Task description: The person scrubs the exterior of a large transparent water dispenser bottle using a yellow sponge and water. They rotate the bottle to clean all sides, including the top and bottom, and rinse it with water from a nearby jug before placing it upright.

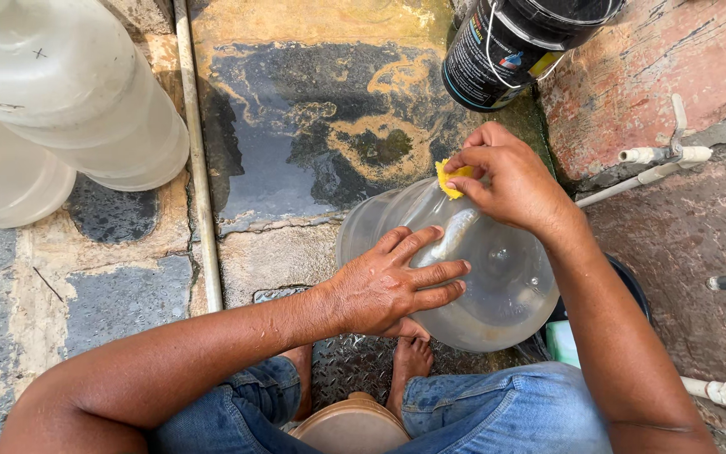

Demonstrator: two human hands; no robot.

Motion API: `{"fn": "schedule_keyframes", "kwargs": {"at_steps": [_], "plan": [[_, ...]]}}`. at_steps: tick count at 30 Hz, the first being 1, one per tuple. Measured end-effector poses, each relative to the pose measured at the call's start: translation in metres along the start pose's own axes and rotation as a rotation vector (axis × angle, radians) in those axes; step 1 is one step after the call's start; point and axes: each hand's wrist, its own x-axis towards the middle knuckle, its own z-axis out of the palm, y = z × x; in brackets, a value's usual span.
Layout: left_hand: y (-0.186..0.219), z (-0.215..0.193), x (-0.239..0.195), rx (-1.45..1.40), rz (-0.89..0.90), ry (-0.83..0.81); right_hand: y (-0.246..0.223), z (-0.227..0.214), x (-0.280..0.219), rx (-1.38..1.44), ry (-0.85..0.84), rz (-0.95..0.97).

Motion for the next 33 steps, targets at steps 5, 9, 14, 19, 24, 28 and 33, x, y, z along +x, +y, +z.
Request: {"fn": "schedule_keyframes", "kwargs": {"at_steps": [5, 9, 14, 19, 24, 28, 33], "plan": [[-0.002, 0.002, 0.002, -0.003, -0.044, -0.004, 0.004, 0.001, 0.028, -0.144, -0.233, -0.102], [-0.001, 0.005, 0.005, 0.038, 0.036, -0.069, 0.004, -0.009, 0.04, -0.362, -0.542, -0.003], [-0.001, 0.009, 0.01, 0.043, 0.016, -0.071, 0.008, -0.015, 0.039, -0.385, -0.553, -0.032], [-0.003, 0.007, 0.007, 0.016, 0.006, -0.073, 0.02, -0.007, 0.035, -0.332, -0.399, -0.084], [-0.004, 0.006, 0.009, 0.059, 0.05, -0.087, 0.037, -0.006, 0.034, -0.194, -0.427, -0.062], [-0.001, 0.007, 0.008, 0.028, 0.041, -0.088, 0.041, -0.008, 0.03, -0.124, -0.525, -0.008], [-0.007, 0.004, 0.011, 0.019, 0.006, -0.082, 0.039, -0.005, 0.035, -0.243, -0.414, -0.061]]}}
